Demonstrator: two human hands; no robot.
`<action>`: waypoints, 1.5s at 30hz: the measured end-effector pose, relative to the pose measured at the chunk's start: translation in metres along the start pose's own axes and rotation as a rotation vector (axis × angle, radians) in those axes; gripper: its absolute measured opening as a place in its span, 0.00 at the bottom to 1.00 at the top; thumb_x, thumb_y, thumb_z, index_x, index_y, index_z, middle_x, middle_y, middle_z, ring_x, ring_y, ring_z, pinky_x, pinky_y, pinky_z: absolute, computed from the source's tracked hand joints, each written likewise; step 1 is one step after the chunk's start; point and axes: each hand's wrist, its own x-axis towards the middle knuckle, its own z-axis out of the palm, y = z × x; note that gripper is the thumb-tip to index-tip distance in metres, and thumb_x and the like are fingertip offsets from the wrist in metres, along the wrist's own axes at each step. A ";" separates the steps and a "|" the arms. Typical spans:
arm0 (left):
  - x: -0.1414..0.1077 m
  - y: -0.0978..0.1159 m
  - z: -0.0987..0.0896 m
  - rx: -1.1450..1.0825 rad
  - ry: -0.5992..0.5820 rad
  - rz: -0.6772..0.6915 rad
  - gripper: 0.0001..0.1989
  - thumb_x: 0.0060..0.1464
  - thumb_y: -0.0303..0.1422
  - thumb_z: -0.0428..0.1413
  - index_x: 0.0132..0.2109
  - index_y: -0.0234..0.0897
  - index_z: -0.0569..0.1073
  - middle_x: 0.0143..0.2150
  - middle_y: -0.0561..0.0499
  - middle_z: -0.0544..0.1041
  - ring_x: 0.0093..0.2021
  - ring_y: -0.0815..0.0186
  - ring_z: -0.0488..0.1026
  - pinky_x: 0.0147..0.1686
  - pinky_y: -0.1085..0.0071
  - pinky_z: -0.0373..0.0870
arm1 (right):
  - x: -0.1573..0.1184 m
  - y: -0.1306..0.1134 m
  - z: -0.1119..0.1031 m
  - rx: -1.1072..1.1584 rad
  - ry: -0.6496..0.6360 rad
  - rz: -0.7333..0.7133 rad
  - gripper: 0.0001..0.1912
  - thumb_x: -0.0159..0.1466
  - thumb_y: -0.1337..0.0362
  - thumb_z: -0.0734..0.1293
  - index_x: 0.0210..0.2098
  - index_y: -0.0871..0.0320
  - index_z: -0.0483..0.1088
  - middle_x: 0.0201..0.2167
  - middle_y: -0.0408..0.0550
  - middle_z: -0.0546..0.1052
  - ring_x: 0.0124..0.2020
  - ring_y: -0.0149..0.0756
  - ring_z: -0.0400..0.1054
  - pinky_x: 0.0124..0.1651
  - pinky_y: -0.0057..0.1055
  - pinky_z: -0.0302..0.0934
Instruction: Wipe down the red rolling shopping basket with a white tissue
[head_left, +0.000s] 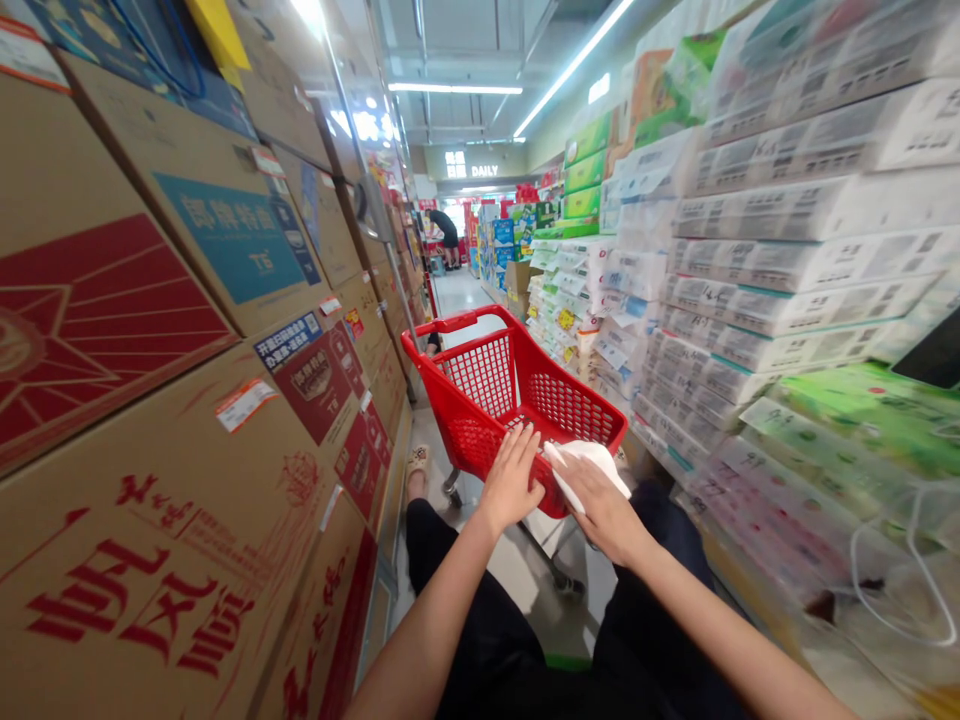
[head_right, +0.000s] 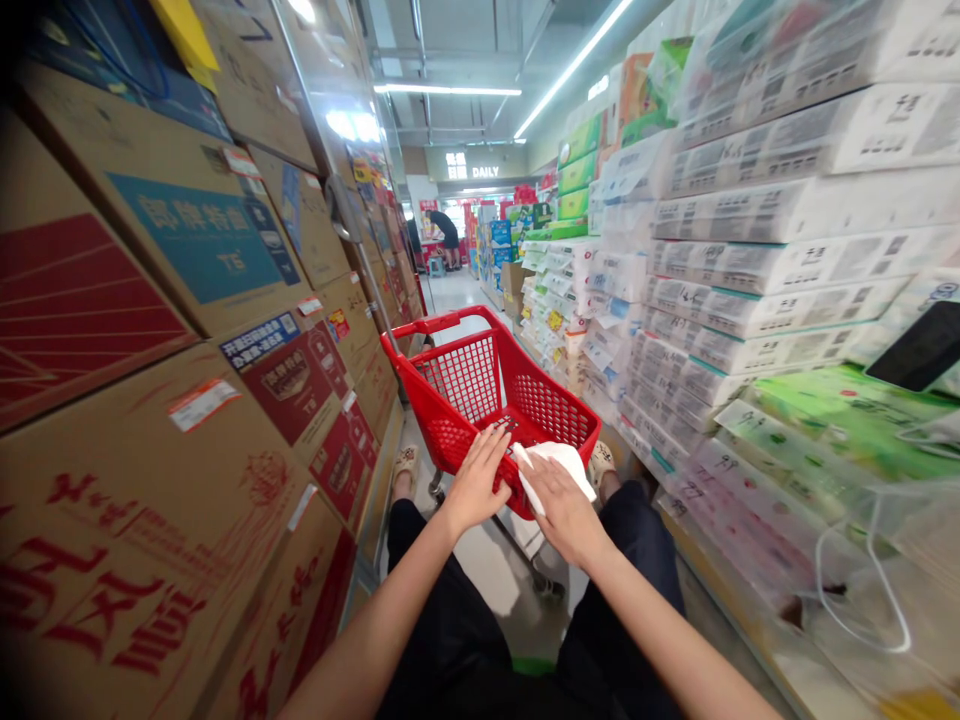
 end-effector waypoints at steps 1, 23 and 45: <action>0.000 -0.001 0.000 0.000 -0.003 0.002 0.46 0.47 0.22 0.54 0.74 0.34 0.53 0.77 0.43 0.51 0.78 0.52 0.43 0.74 0.43 0.48 | 0.000 0.000 -0.001 0.005 0.002 0.000 0.45 0.64 0.75 0.57 0.77 0.56 0.36 0.74 0.55 0.56 0.74 0.44 0.51 0.73 0.54 0.53; -0.022 -0.018 -0.008 0.136 -0.031 -0.109 0.41 0.56 0.20 0.49 0.75 0.38 0.50 0.77 0.44 0.51 0.78 0.58 0.42 0.75 0.46 0.46 | 0.002 -0.037 0.012 -0.031 0.033 -0.127 0.45 0.64 0.73 0.57 0.77 0.59 0.33 0.77 0.53 0.44 0.77 0.47 0.40 0.74 0.52 0.49; -0.018 -0.020 -0.007 -0.040 -0.005 0.072 0.34 0.51 0.22 0.52 0.67 0.37 0.63 0.76 0.43 0.54 0.78 0.54 0.43 0.74 0.43 0.46 | 0.000 -0.014 -0.007 0.093 -0.017 -0.193 0.41 0.68 0.70 0.57 0.77 0.53 0.38 0.76 0.50 0.51 0.76 0.44 0.46 0.74 0.52 0.51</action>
